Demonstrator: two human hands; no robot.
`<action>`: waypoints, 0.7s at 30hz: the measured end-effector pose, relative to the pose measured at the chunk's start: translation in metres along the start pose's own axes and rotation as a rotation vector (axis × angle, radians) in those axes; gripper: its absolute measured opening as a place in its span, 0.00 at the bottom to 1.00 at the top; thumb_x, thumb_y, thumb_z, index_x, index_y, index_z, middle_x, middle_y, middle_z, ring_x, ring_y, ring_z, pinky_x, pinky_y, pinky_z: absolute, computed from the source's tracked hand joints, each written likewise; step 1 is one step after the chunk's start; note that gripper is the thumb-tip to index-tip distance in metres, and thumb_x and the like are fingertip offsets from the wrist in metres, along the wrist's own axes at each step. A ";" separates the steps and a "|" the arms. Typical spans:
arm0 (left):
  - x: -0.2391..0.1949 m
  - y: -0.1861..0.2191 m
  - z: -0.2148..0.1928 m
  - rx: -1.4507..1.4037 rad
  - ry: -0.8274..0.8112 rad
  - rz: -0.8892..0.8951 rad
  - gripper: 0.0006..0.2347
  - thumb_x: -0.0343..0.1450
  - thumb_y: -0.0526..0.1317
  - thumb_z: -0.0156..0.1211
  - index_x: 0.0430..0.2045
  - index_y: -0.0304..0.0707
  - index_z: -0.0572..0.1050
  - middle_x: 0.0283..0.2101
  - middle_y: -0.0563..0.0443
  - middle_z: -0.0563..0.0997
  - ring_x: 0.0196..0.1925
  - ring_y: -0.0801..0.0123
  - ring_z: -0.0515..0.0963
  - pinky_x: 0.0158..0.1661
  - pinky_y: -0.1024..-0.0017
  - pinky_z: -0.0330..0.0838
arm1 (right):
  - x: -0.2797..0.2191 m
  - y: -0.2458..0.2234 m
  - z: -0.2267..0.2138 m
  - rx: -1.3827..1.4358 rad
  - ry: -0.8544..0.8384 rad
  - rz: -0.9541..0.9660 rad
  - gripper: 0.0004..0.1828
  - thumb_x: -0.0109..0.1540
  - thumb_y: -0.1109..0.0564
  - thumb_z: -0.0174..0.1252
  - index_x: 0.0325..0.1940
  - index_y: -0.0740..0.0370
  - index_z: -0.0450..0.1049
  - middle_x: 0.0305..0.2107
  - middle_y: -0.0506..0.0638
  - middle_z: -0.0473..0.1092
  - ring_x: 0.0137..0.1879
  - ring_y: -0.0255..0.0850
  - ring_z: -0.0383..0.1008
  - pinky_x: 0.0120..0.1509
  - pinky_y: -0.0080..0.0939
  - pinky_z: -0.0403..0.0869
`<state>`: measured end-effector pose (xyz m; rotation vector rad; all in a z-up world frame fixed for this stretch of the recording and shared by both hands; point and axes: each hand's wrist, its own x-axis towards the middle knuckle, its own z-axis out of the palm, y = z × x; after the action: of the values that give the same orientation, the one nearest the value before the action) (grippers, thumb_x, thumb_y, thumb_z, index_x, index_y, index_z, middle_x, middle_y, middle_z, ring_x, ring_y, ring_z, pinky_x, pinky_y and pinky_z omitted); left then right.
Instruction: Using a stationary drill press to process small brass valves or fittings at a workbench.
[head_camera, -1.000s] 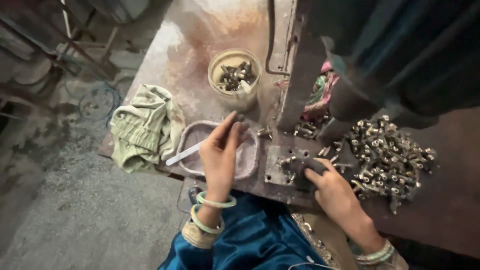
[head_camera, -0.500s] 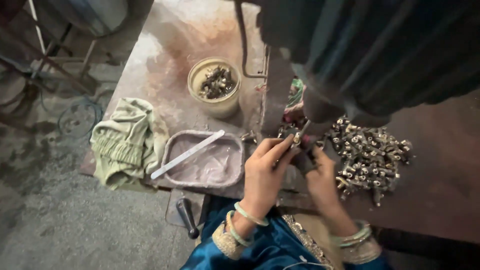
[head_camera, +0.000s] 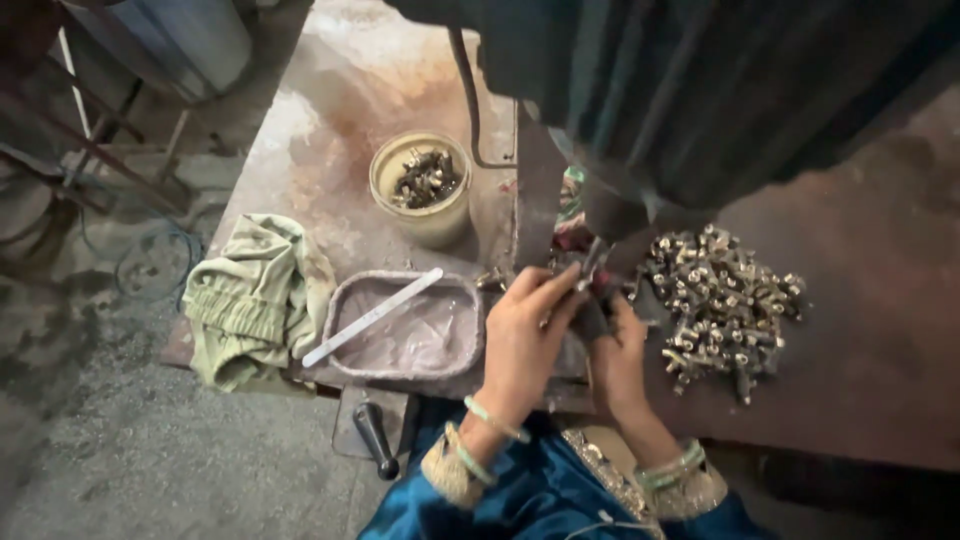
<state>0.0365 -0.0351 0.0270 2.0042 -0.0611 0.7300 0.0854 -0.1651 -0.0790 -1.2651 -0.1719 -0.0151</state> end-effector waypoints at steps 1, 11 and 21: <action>-0.001 0.005 -0.003 -0.002 -0.007 -0.006 0.12 0.70 0.34 0.66 0.48 0.39 0.81 0.38 0.46 0.79 0.37 0.59 0.82 0.37 0.68 0.75 | -0.005 0.002 -0.005 -0.002 0.007 0.007 0.21 0.65 0.66 0.50 0.63 0.68 0.69 0.50 0.48 0.72 0.53 0.32 0.73 0.56 0.32 0.74; -0.071 -0.050 0.049 0.425 -0.134 -0.112 0.10 0.64 0.33 0.66 0.36 0.43 0.84 0.37 0.48 0.81 0.44 0.54 0.77 0.37 0.61 0.75 | 0.000 0.005 -0.012 -0.243 0.036 -0.066 0.23 0.61 0.67 0.47 0.60 0.69 0.71 0.45 0.49 0.72 0.49 0.35 0.70 0.54 0.35 0.70; -0.106 -0.113 0.258 0.322 0.424 -0.716 0.12 0.71 0.38 0.57 0.25 0.23 0.79 0.24 0.32 0.80 0.27 0.48 0.82 0.27 0.58 0.76 | 0.027 0.022 -0.017 -0.801 0.144 -0.675 0.20 0.52 0.64 0.54 0.49 0.61 0.70 0.56 0.62 0.63 0.73 0.59 0.56 0.79 0.53 0.54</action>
<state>0.1078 -0.2095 -0.2072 1.9195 1.0236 0.6919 0.1164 -0.1724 -0.1013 -1.9362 -0.4933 -0.8224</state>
